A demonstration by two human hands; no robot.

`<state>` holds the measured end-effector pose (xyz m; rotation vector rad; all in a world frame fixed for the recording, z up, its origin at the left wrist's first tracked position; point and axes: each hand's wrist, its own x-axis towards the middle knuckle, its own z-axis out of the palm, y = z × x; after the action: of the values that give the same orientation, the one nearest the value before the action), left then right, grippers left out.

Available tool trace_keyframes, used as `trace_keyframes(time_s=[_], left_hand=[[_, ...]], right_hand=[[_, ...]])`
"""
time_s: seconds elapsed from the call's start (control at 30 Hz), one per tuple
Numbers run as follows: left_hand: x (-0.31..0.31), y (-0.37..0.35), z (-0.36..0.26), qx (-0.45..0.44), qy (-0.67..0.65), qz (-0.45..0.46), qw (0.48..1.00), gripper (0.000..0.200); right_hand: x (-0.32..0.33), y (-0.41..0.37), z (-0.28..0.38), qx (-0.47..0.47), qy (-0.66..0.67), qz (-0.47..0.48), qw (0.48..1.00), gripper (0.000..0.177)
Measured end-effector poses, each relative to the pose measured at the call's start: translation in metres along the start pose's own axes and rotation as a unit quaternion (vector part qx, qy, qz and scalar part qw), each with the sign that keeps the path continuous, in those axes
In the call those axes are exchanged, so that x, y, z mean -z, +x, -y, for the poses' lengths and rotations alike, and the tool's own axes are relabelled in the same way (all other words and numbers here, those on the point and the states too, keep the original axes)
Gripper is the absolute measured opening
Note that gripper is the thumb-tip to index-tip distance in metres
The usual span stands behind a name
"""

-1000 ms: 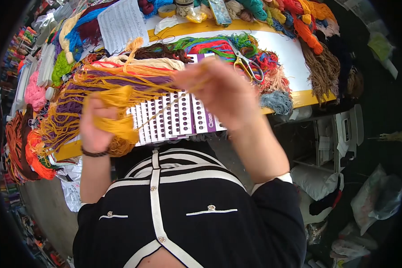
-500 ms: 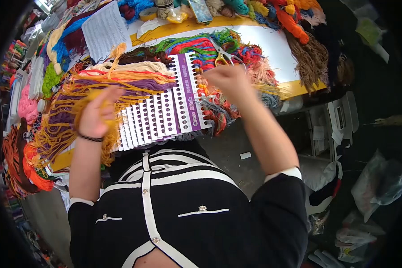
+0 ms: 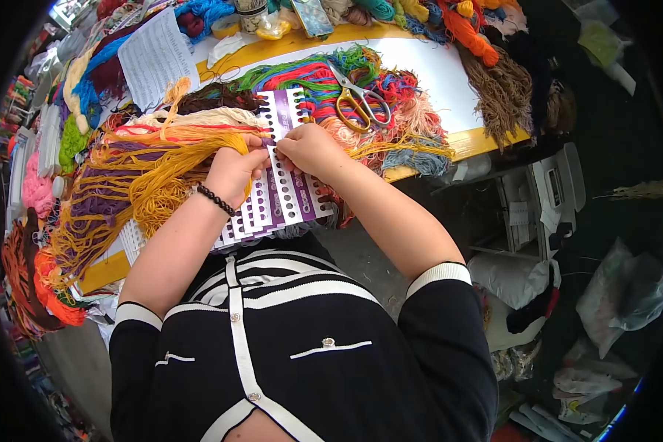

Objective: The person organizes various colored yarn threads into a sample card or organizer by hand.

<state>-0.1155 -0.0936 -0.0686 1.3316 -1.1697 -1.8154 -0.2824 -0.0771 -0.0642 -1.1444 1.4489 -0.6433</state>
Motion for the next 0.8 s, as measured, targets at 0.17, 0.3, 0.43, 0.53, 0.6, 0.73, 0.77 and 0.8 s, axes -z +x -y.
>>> trace_keyframes(time_s=[0.17,0.3,0.43,0.53,0.6,0.73,0.77,0.8], left_hand=[[-0.003,0.007,0.005,-0.040,0.079,-0.008,0.996,0.015],[0.008,0.000,-0.003,-0.107,0.156,0.005,0.982,0.015],[0.003,-0.014,-0.026,-0.069,-0.077,0.025,0.994,0.016],[0.001,-0.008,-0.018,-0.033,-0.206,0.070,0.976,0.017],[0.001,-0.001,-0.007,-0.126,-0.017,0.066,0.990,0.021],[0.009,-0.001,0.003,-0.194,0.205,0.131,0.950,0.026],[0.010,-0.003,0.000,-0.192,0.188,0.075,0.960,0.024],[0.018,-0.003,-0.008,-0.102,0.110,0.043,0.988,0.023]], right_hand=[[-0.004,-0.001,0.004,0.071,-0.134,-0.018,0.988,0.025],[-0.001,-0.008,0.002,0.019,-0.004,0.004,1.000,0.017],[-0.003,-0.006,-0.011,0.019,0.111,0.003,0.994,0.013],[0.000,-0.007,-0.006,0.006,0.207,0.017,0.978,0.010],[0.006,-0.010,-0.003,-0.023,0.287,0.039,0.957,0.008],[0.007,-0.006,-0.004,-0.033,0.301,0.046,0.952,0.007],[0.003,-0.005,-0.004,-0.037,0.256,0.040,0.965,0.006],[0.000,-0.005,-0.004,-0.041,0.210,0.035,0.976,0.006]])
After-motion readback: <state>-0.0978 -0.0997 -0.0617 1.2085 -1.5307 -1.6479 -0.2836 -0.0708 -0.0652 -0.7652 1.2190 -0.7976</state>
